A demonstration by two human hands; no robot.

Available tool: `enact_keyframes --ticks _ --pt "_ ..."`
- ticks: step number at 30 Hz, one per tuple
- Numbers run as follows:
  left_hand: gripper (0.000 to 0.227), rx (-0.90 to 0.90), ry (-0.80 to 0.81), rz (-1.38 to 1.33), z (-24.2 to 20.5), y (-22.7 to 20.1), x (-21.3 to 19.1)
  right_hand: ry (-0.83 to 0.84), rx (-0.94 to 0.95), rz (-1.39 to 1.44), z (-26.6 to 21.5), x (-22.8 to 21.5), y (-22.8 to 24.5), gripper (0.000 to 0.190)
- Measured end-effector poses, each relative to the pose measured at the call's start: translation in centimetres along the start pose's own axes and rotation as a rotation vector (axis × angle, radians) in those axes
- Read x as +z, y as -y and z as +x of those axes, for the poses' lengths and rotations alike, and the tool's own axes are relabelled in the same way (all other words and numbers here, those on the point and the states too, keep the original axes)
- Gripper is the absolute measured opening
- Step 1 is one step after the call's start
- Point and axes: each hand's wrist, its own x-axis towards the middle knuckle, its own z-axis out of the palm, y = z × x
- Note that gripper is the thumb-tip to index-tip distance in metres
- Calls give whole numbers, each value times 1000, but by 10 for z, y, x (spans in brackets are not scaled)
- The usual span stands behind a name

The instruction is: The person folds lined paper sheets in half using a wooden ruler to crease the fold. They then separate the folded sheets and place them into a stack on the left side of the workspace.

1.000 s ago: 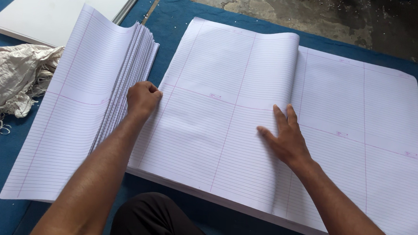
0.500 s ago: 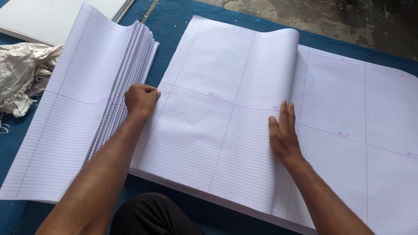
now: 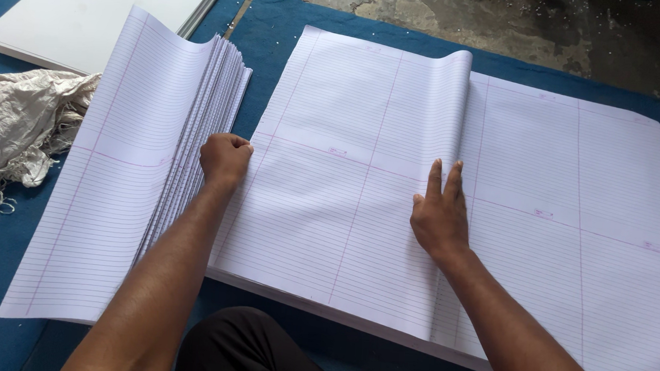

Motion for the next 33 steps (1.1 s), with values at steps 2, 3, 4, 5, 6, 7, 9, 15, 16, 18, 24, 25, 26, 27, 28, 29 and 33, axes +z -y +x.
enact_keyframes --ticks 2,3,4,5,6,7,9,15,16,18,24,25,26,27,28,29,33 --pt "17 101 -78 148 -6 -4 5 11 19 -97 -2 -6 6 79" --pt "20 154 -117 221 -10 -8 9 24 42 -124 -1 -9 8 83" --pt "22 264 -118 297 -16 -12 16 37 65 -151 0 -12 10 86" --pt "23 375 -121 371 -23 -17 23 31 72 -133 1 -15 10 88" --pt "25 486 -123 445 -31 -25 32 26 79 -114 2 -18 10 90" --pt "27 576 -55 413 -38 -35 41 22 87 -95 2 -20 9 93" --pt "33 716 67 367 -59 -60 62 32 110 -99 3 -21 9 94" --pt "83 640 514 533 -129 -135 82 27 157 -104 2 -21 8 98" --pt "90 618 551 572 -134 -143 79 26 169 -109 2 -21 7 98" --pt "102 571 625 652 -144 -154 73 28 174 -110 1 -21 6 99" --pt "102 461 661 730 -151 -176 69 37 145 -89 1 -23 -13 96" --pt "109 448 659 731 -151 -178 70 35 135 -85 2 -25 -23 96" --pt "117 435 657 732 -151 -180 71 -23 103 -105 1 -27 -33 94" --pt "124 424 655 734 -151 -182 71 -83 72 -125 -1 -31 -45 92" --pt "126 423 651 744 -149 -182 71 -142 41 -146 -4 -34 -58 92" --pt "127 424 650 751 -149 -183 72 -147 52 -168 -7 -38 -73 88" --pt "127 382 664 770 -146 -184 79 -80 131 -178 -19 -62 -136 75"
